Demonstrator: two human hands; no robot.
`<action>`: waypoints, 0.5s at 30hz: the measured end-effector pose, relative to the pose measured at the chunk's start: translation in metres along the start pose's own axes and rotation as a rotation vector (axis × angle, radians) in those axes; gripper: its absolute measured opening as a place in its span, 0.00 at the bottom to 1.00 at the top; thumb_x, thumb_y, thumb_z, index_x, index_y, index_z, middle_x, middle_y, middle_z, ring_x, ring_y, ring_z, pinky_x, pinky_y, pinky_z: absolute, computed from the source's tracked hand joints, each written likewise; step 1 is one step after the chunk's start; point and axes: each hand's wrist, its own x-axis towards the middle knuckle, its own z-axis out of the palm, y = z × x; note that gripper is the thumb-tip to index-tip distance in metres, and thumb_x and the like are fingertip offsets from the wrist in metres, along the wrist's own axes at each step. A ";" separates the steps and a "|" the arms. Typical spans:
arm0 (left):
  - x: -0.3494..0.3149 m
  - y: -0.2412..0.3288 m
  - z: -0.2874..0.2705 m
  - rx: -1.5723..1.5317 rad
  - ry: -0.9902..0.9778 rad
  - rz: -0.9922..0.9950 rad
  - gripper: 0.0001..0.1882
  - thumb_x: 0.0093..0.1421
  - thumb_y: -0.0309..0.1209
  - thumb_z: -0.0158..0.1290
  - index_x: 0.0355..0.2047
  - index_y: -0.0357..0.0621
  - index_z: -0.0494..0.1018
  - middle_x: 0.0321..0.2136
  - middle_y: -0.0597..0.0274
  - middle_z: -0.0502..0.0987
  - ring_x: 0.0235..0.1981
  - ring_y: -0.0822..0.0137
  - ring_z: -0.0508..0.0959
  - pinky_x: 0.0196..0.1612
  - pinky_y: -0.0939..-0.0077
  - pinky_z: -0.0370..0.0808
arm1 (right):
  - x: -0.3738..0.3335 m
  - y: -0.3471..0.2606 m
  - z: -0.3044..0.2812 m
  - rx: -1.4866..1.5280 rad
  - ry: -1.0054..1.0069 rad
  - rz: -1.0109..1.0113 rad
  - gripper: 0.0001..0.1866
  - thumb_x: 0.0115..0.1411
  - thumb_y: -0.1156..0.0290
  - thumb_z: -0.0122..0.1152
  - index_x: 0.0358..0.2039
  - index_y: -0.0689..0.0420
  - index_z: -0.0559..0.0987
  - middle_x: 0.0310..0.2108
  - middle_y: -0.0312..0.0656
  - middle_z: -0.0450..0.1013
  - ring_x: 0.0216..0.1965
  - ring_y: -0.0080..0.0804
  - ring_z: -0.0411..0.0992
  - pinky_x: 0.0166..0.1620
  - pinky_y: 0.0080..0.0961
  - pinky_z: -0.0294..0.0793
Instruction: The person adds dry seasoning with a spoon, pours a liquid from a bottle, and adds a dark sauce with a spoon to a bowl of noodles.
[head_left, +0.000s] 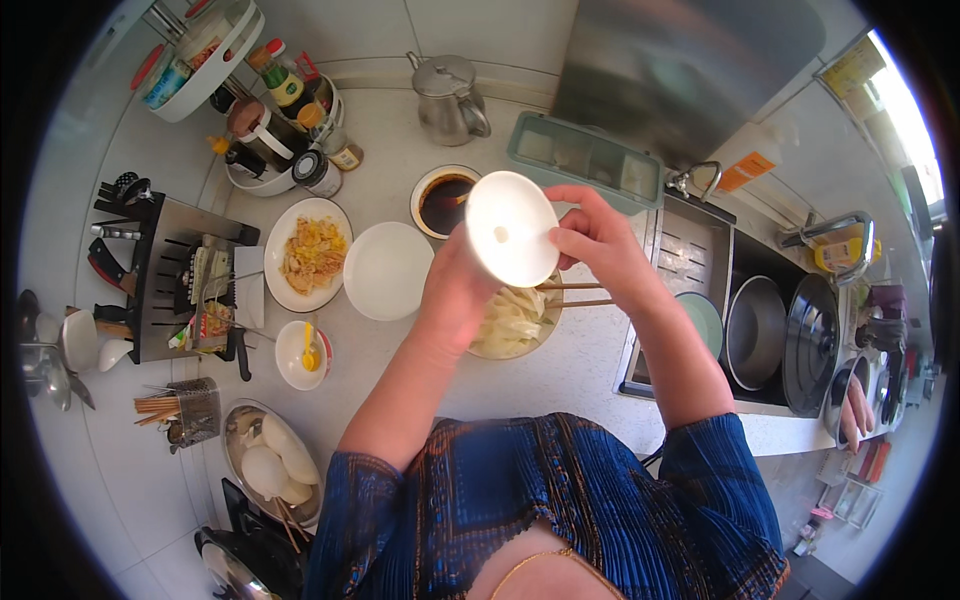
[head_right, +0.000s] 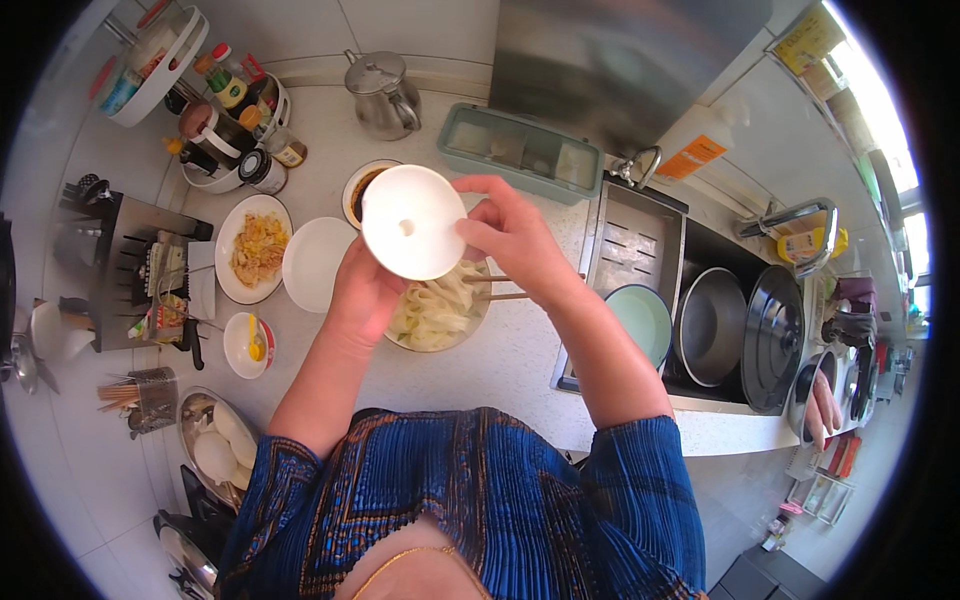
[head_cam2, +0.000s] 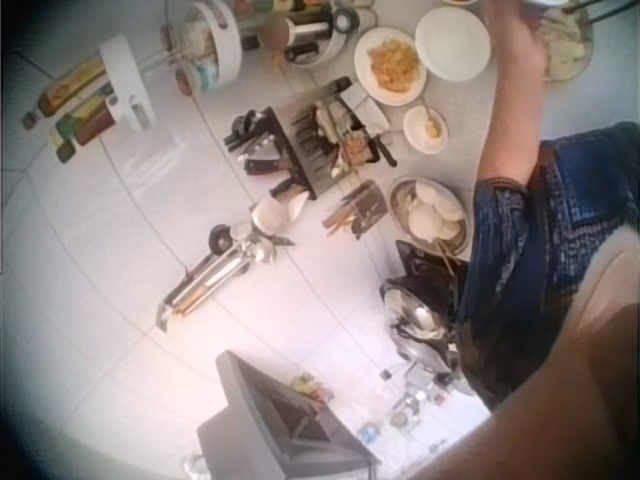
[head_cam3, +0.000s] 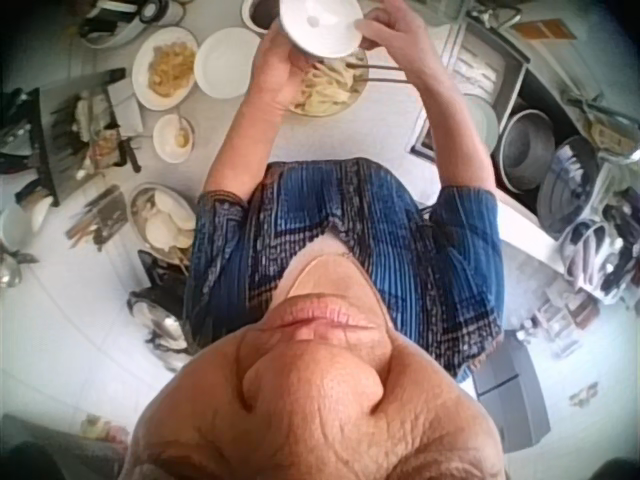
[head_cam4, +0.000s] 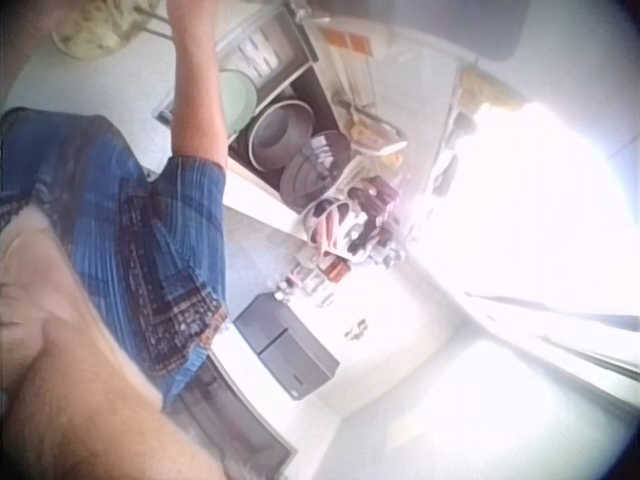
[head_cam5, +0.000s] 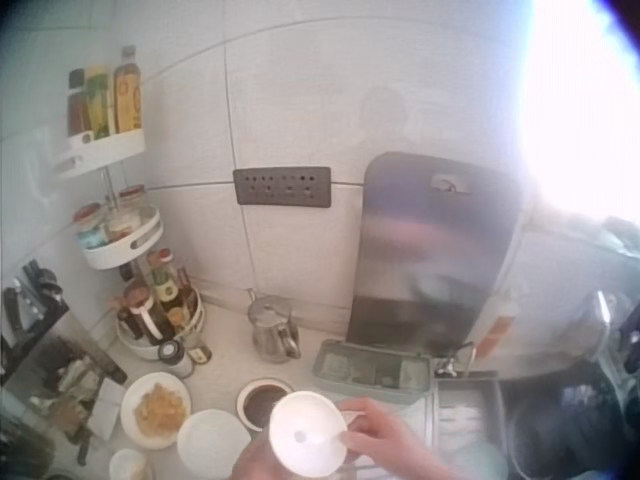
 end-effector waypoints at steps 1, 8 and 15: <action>-0.001 0.000 -0.004 0.013 0.029 0.017 0.25 0.61 0.41 0.51 0.55 0.41 0.64 0.49 0.60 0.72 0.50 0.66 0.73 0.51 0.67 0.72 | 0.002 0.002 0.004 0.005 -0.013 -0.003 0.20 0.56 0.75 0.57 0.51 0.58 0.70 0.23 0.32 0.69 0.26 0.18 0.69 0.32 0.17 0.69; -0.012 0.010 -0.013 0.028 0.099 0.158 0.19 0.65 0.39 0.48 0.51 0.41 0.65 0.48 0.60 0.71 0.50 0.68 0.71 0.54 0.69 0.69 | 0.018 0.021 0.033 0.121 -0.065 0.074 0.22 0.57 0.74 0.56 0.53 0.56 0.68 0.24 0.35 0.70 0.26 0.20 0.69 0.32 0.18 0.70; -0.003 0.038 -0.037 0.330 0.321 0.373 0.13 0.65 0.36 0.49 0.42 0.38 0.68 0.31 0.62 0.75 0.30 0.75 0.75 0.32 0.81 0.71 | 0.033 0.034 0.050 -0.075 0.032 -0.024 0.17 0.62 0.70 0.53 0.52 0.55 0.69 0.32 0.41 0.73 0.29 0.27 0.75 0.34 0.25 0.73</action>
